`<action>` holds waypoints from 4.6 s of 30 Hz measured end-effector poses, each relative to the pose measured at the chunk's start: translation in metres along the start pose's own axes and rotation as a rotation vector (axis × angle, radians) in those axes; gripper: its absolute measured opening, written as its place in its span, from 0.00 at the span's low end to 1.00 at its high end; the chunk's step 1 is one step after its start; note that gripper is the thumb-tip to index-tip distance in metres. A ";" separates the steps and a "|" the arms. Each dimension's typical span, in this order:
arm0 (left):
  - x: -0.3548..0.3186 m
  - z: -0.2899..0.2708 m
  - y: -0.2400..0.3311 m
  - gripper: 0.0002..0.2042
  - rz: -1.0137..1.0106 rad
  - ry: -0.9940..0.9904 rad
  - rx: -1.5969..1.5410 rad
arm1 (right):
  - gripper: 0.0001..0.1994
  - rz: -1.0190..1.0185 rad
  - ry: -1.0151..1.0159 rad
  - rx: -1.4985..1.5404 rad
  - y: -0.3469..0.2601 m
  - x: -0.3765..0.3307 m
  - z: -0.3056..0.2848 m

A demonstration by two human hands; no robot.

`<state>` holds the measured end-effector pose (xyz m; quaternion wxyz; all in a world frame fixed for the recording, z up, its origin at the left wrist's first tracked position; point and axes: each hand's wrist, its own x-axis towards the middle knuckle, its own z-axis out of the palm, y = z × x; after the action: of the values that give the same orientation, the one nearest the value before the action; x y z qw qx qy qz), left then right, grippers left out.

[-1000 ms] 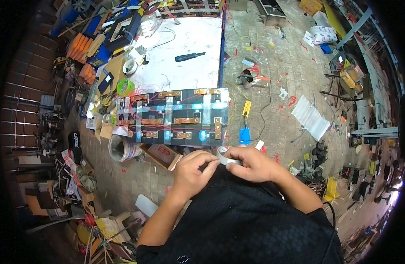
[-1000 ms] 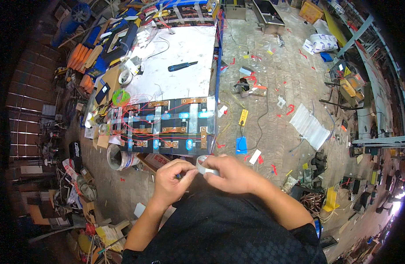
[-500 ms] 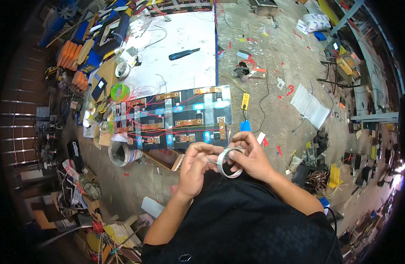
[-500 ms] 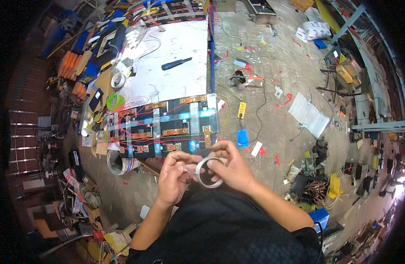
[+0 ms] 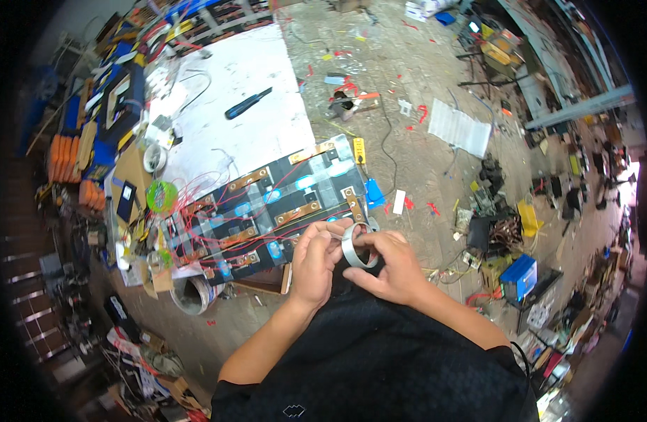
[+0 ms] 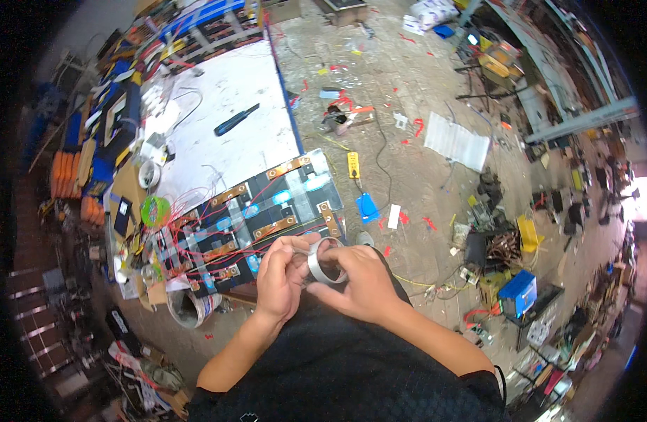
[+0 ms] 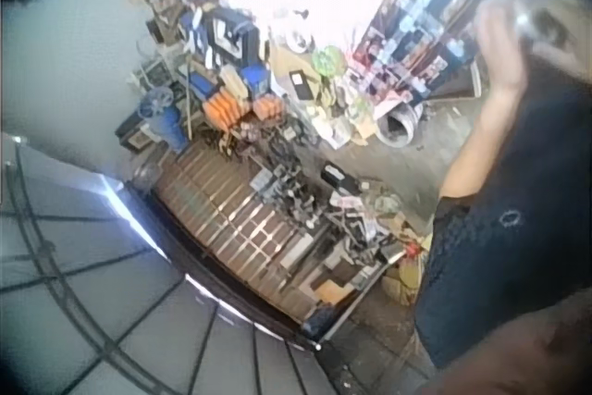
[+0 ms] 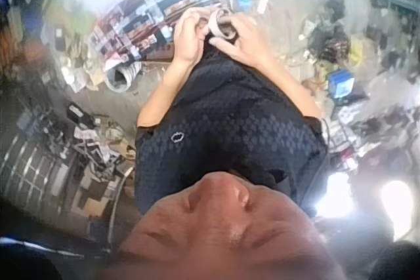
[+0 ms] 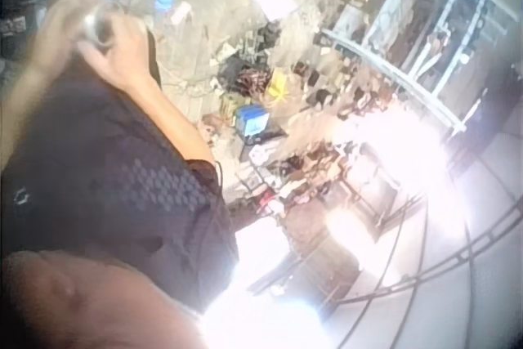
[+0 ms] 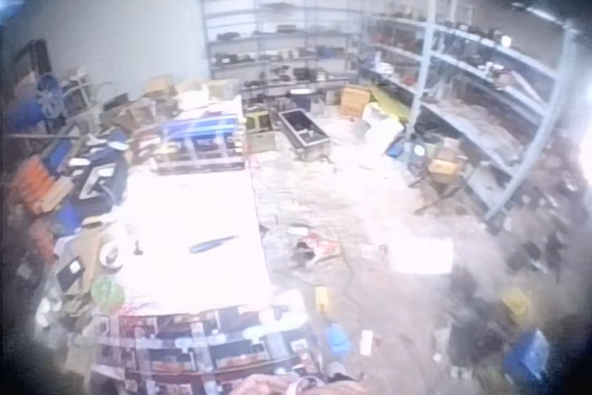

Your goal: The person assembles a battery pack by arranging rectangular battery cells on a workbench, connecting them with red wires, and securing the connections with white tape. The person flips the pack to inspect the wiring and continues taping the terminals.

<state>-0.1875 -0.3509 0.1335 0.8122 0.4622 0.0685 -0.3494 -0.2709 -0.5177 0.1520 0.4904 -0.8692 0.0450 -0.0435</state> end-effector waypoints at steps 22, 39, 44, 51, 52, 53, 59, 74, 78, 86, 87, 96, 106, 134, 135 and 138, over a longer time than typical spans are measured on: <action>0.023 -0.027 0.027 0.04 0.573 -0.203 1.114 | 0.17 0.664 0.001 0.386 -0.003 -0.018 0.045; 0.073 -0.053 0.028 0.04 0.726 -0.093 1.456 | 0.24 0.874 -0.028 0.695 0.026 0.000 0.082; 0.085 -0.057 0.009 0.05 0.751 -0.074 1.512 | 0.25 0.954 -0.011 0.710 0.031 0.004 0.084; 0.088 -0.057 0.005 0.04 0.775 -0.066 1.531 | 0.26 1.019 -0.061 0.625 0.032 -0.006 0.079; 0.089 -0.056 0.004 0.04 0.779 -0.061 1.538 | 0.27 1.017 -0.037 0.631 0.034 -0.007 0.081; 0.089 -0.056 0.003 0.04 0.788 -0.046 1.537 | 0.27 1.014 -0.012 0.637 0.038 -0.007 0.085; 0.090 -0.060 -0.006 0.04 0.814 0.023 1.585 | 0.28 1.016 0.020 0.671 0.045 -0.005 0.090; 0.093 -0.061 -0.012 0.05 0.875 0.061 1.638 | 0.28 1.044 0.034 0.691 0.047 0.004 0.091; 0.092 -0.060 -0.013 0.08 0.842 0.108 1.631 | 0.28 1.046 0.019 0.667 0.049 0.004 0.090; 0.093 -0.061 -0.002 0.11 0.847 -0.059 1.672 | 0.28 1.034 -0.003 0.648 0.057 0.003 0.093; 0.090 -0.060 0.000 0.11 0.843 -0.074 1.666 | 0.28 1.034 -0.006 0.642 0.058 0.003 0.093; 0.080 -0.052 -0.004 0.17 0.690 0.089 1.747 | 0.27 1.025 -0.016 0.656 0.060 0.003 0.092; 0.086 -0.046 0.006 0.19 0.560 0.054 1.734 | 0.23 0.981 -0.023 0.694 0.061 -0.001 0.091; 0.057 -0.029 -0.041 0.21 0.517 0.432 1.776 | 0.22 0.636 0.371 0.923 0.256 0.120 -0.164; 0.052 -0.024 -0.044 0.22 0.498 0.480 1.760 | 0.21 0.603 0.397 0.958 0.267 0.139 -0.169; 0.034 -0.006 -0.051 0.23 0.471 0.645 1.675 | 0.20 0.513 0.350 0.903 0.270 0.209 -0.168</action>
<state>-0.1928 -0.3802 0.0793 0.2050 0.9750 -0.0791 0.0344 -0.0930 -0.8241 0.0137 0.7948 -0.5135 0.3130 -0.0814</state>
